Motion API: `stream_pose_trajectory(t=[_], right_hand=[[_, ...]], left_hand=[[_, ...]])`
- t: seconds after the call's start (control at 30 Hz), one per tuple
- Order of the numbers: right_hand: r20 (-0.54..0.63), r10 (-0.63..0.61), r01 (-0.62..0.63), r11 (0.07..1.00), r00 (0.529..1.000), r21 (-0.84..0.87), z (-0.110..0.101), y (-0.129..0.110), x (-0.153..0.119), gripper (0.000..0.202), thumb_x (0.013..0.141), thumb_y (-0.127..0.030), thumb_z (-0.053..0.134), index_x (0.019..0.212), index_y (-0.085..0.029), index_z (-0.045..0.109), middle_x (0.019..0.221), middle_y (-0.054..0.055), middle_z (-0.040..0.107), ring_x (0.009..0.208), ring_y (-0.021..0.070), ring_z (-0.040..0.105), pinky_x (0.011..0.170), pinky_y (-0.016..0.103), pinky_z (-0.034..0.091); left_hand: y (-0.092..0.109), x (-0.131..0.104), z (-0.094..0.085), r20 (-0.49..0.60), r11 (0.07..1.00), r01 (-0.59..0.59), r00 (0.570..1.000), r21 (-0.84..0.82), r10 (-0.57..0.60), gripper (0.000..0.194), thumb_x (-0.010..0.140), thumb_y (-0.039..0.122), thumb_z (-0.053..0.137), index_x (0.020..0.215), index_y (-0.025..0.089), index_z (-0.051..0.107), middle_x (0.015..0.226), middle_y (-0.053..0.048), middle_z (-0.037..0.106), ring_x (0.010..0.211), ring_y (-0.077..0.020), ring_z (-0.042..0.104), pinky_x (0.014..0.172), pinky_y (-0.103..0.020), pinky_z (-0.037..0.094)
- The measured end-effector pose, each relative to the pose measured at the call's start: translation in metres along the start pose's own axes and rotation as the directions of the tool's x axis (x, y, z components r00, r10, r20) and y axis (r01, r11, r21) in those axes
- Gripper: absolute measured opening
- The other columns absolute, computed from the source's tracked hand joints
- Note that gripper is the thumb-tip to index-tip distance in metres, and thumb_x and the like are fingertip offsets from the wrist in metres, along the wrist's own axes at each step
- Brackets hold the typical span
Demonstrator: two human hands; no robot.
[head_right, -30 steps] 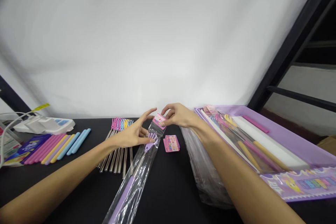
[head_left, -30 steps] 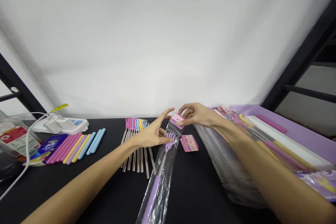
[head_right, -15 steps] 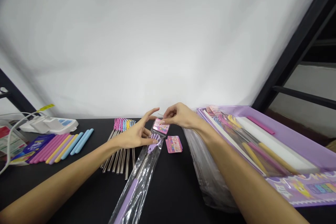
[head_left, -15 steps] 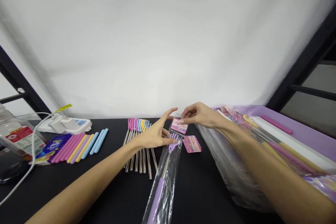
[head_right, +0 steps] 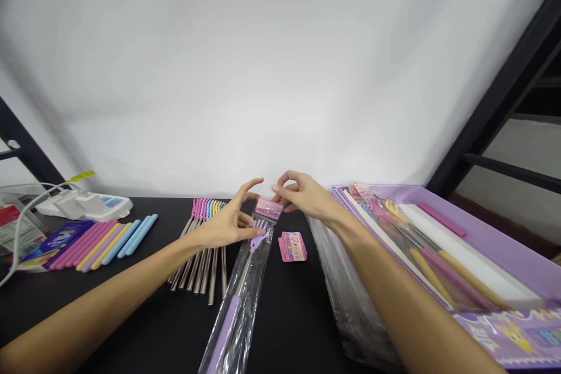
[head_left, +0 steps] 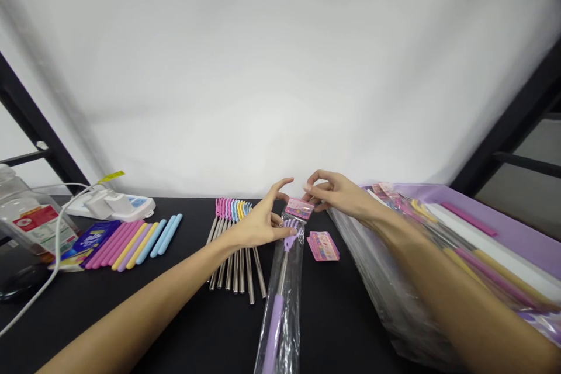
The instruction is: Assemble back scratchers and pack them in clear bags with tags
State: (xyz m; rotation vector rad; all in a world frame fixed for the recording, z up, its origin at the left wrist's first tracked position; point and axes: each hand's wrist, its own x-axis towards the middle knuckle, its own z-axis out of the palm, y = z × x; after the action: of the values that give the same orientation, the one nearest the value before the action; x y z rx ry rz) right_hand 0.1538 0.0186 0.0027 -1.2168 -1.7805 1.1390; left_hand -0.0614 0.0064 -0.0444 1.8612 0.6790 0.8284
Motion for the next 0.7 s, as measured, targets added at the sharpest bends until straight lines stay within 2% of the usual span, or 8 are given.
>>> stream_pose_trajectory(t=[0.1, 0.23, 0.37, 0.47, 0.5, 0.57, 0.63, 0.7], right_hand=[[0.052, -0.070, 0.075, 0.993, 0.996, -0.087, -0.002, 0.000, 0.000, 0.028, 0.074, -0.035, 0.073, 0.088, -0.019, 0.054, 0.075, 0.002, 0.069, 0.070, 0.0161, 0.063, 0.069, 0.031, 0.051], [0.067, -0.090, 0.100, 0.982, 0.994, -0.161, 0.000, -0.003, -0.002, 0.025, 0.072, -0.028, 0.072, 0.089, -0.019, 0.056, 0.076, 0.003, 0.070, 0.072, 0.0171, 0.063, 0.071, 0.031, 0.049], [0.078, -0.152, 0.166, 0.961, 0.985, -0.220, 0.001, -0.010, -0.005, 0.023, 0.069, -0.026, 0.072, 0.082, -0.019, 0.054, 0.069, 0.000, 0.065, 0.068, 0.0163, 0.061, 0.068, 0.030, 0.049], [0.044, -0.199, 0.203, 0.950, 0.979, -0.238, 0.000, -0.014, -0.008, 0.028, 0.068, -0.029, 0.075, 0.079, -0.020, 0.050, 0.073, -0.001, 0.062, 0.069, 0.0156, 0.061, 0.068, 0.030, 0.050], [0.016, -0.179, 0.178, 0.958, 0.984, -0.224, -0.001, -0.015, -0.009, 0.033, 0.068, -0.031, 0.076, 0.080, -0.020, 0.048, 0.076, 0.000, 0.062, 0.071, 0.0159, 0.062, 0.068, 0.031, 0.052], [-0.019, -0.049, 0.045, 0.988, 0.999, -0.145, 0.000, -0.017, -0.014, 0.042, 0.066, -0.038, 0.079, 0.081, -0.021, 0.045, 0.082, 0.002, 0.061, 0.073, 0.0172, 0.063, 0.068, 0.033, 0.055], [0.010, 0.128, -0.127, 0.992, 0.992, -0.027, 0.002, -0.018, -0.023, 0.045, 0.067, -0.043, 0.079, 0.081, -0.021, 0.042, 0.083, 0.002, 0.060, 0.075, 0.0183, 0.065, 0.069, 0.037, 0.058], [0.071, 0.215, -0.221, 0.971, 0.974, 0.088, 0.005, -0.019, -0.033, 0.046, 0.068, -0.044, 0.079, 0.081, -0.021, 0.041, 0.081, 0.002, 0.058, 0.076, 0.0183, 0.065, 0.072, 0.039, 0.059]], left_hand=[[0.001, 0.000, 0.000, -0.010, 1.000, -0.006, 1.000, -0.012, 0.006, 0.093, 0.075, 0.017, 0.070, 0.146, 0.045, 0.015, 0.129, -0.010, 0.038, 0.053, 0.0010, 0.049, 0.049, -0.020, 0.039], [0.003, 0.000, 0.002, -0.005, 0.999, -0.016, 1.000, -0.036, 0.015, 0.094, 0.073, 0.017, 0.070, 0.146, 0.044, 0.016, 0.128, -0.010, 0.039, 0.054, -0.0003, 0.051, 0.048, -0.020, 0.039], [0.004, 0.001, 0.006, -0.032, 0.999, -0.023, 0.999, -0.046, 0.022, 0.092, 0.073, 0.017, 0.071, 0.144, 0.045, 0.020, 0.128, -0.009, 0.040, 0.053, 0.0004, 0.050, 0.047, -0.020, 0.040], [0.006, 0.003, 0.009, -0.091, 0.996, -0.043, 0.995, -0.078, 0.036, 0.088, 0.073, 0.019, 0.072, 0.142, 0.043, 0.023, 0.125, -0.007, 0.040, 0.052, 0.0017, 0.048, 0.049, -0.021, 0.044], [0.008, 0.004, 0.011, -0.115, 0.995, -0.049, 0.993, -0.089, 0.039, 0.087, 0.073, 0.020, 0.072, 0.142, 0.042, 0.023, 0.124, -0.007, 0.039, 0.053, 0.0016, 0.049, 0.050, -0.021, 0.045], [0.012, 0.006, 0.013, -0.158, 0.993, -0.059, 0.987, -0.105, 0.042, 0.086, 0.073, 0.022, 0.073, 0.140, 0.041, 0.024, 0.123, -0.006, 0.039, 0.054, 0.0006, 0.051, 0.051, -0.022, 0.045], [0.017, 0.009, 0.015, -0.204, 0.991, -0.079, 0.977, -0.112, 0.055, 0.083, 0.073, 0.023, 0.074, 0.138, 0.041, 0.026, 0.122, -0.006, 0.039, 0.057, -0.0008, 0.053, 0.052, -0.021, 0.045], [0.022, 0.014, 0.017, -0.265, 0.990, -0.103, 0.961, -0.098, 0.074, 0.079, 0.073, 0.023, 0.073, 0.136, 0.041, 0.028, 0.121, -0.004, 0.039, 0.058, -0.0016, 0.054, 0.051, -0.020, 0.044]])
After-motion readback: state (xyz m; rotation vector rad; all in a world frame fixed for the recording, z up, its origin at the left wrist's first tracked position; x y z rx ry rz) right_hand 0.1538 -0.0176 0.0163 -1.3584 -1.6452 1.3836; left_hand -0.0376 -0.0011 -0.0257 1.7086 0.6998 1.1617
